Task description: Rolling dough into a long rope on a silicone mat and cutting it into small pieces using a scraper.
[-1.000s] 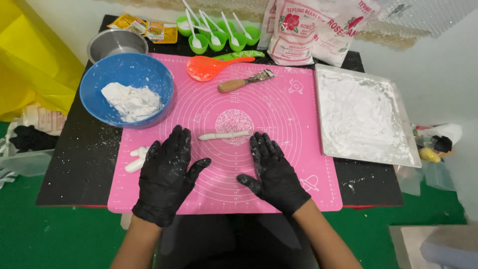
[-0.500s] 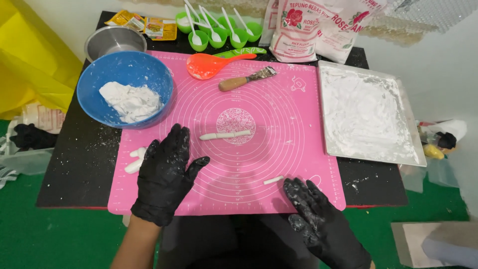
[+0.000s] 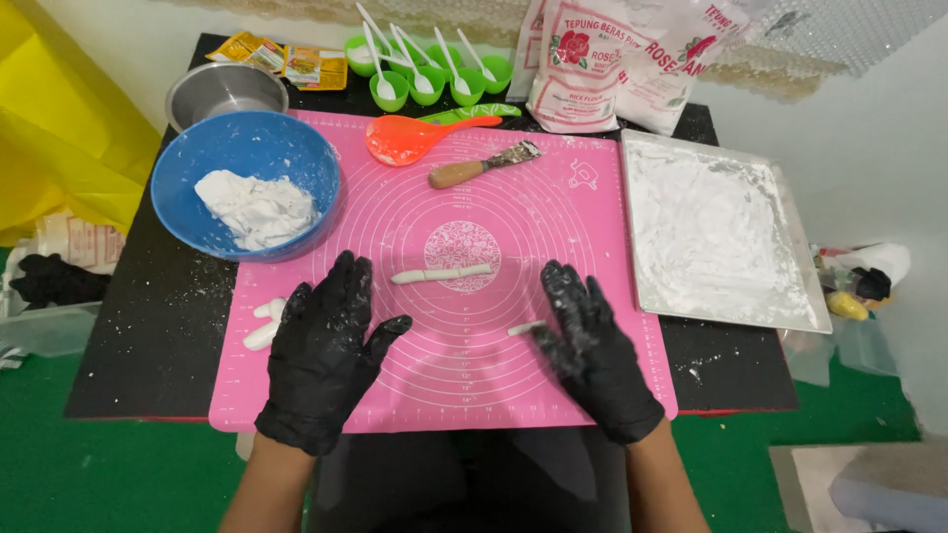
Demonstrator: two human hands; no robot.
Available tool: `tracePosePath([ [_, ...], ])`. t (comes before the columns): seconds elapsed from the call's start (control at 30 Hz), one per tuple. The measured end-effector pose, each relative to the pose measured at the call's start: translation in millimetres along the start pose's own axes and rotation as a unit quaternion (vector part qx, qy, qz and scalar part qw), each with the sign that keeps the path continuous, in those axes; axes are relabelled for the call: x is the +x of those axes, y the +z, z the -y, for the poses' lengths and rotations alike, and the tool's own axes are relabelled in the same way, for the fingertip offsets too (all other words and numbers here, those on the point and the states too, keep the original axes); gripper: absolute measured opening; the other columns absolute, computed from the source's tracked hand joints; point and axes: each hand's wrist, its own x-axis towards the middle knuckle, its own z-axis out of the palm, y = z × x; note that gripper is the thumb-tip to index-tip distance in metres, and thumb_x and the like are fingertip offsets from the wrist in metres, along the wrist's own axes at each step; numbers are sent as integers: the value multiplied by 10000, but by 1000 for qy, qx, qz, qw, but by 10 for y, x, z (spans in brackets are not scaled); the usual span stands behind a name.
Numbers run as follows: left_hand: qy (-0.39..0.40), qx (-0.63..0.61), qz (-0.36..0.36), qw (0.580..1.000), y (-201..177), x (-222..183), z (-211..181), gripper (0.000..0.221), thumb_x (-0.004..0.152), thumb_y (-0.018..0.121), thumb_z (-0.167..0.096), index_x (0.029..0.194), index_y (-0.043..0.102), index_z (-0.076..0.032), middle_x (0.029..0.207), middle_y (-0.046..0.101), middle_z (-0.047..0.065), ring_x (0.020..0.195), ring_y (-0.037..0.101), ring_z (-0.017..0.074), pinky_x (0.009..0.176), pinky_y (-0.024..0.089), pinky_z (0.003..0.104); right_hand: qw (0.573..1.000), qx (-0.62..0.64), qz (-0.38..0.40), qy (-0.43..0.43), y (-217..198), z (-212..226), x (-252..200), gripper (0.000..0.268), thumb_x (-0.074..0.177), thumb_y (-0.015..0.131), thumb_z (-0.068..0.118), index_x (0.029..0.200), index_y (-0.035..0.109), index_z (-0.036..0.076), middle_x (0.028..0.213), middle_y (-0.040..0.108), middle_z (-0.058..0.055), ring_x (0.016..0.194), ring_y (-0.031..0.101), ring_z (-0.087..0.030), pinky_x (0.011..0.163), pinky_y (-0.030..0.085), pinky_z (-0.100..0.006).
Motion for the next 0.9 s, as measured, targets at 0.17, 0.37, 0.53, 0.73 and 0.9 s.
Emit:
tracePosePath([
  [0.17, -5, 7, 7, 1000, -2, 0, 33, 744, 889, 743, -566, 1429, 633, -67, 1333, 696, 150, 1169, 700, 288, 1058, 532, 469, 980, -119, -132, -95, 240, -186, 60, 246, 953, 717, 353, 1130, 734, 183, 1129, 757, 6, 1235, 654, -251, 1174, 462, -388],
  [0.37, -9, -10, 7, 1000, 3, 48, 24, 713, 890, 758, -524, 1403, 648, -42, 1285, 711, 169, 1134, 707, 305, 1039, 538, 477, 938, -259, -197, -114, 649, -155, -5, 358, 1031, 588, 437, 1053, 711, 102, 996, 686, -122, 1062, 709, -315, 901, 619, -404],
  [0.53, -1, 0, 17, 1000, 58, 15, 49, 700, 926, 794, -477, 1438, 610, -36, 1449, 660, 172, 1294, 673, 273, 1058, 536, 499, 980, -74, -94, -157, 479, -311, 91, 117, 991, 607, 72, 1070, 691, 88, 1035, 674, -129, 954, 627, -353, 920, 523, -478],
  [0.73, 1, 1, 22, 1000, 70, 25, 60, 717, 919, 800, -475, 1455, 592, -47, 1473, 645, 159, 1310, 663, 260, 1070, 529, 493, 878, 460, -22, 128, 185, -630, 247, 99, 900, 752, 123, 970, 704, 72, 1040, 754, -108, 1000, 749, -229, 961, 592, -366],
  [0.9, 7, 6, 18, 1000, 85, 7, 79, 672, 923, 802, -463, 1408, 631, -31, 1436, 669, 164, 1287, 675, 268, 1055, 539, 499, 900, 397, -104, 148, -422, -1369, 675, 181, 925, 533, 44, 957, 711, 46, 1039, 769, -117, 1018, 722, -210, 1025, 534, -328],
])
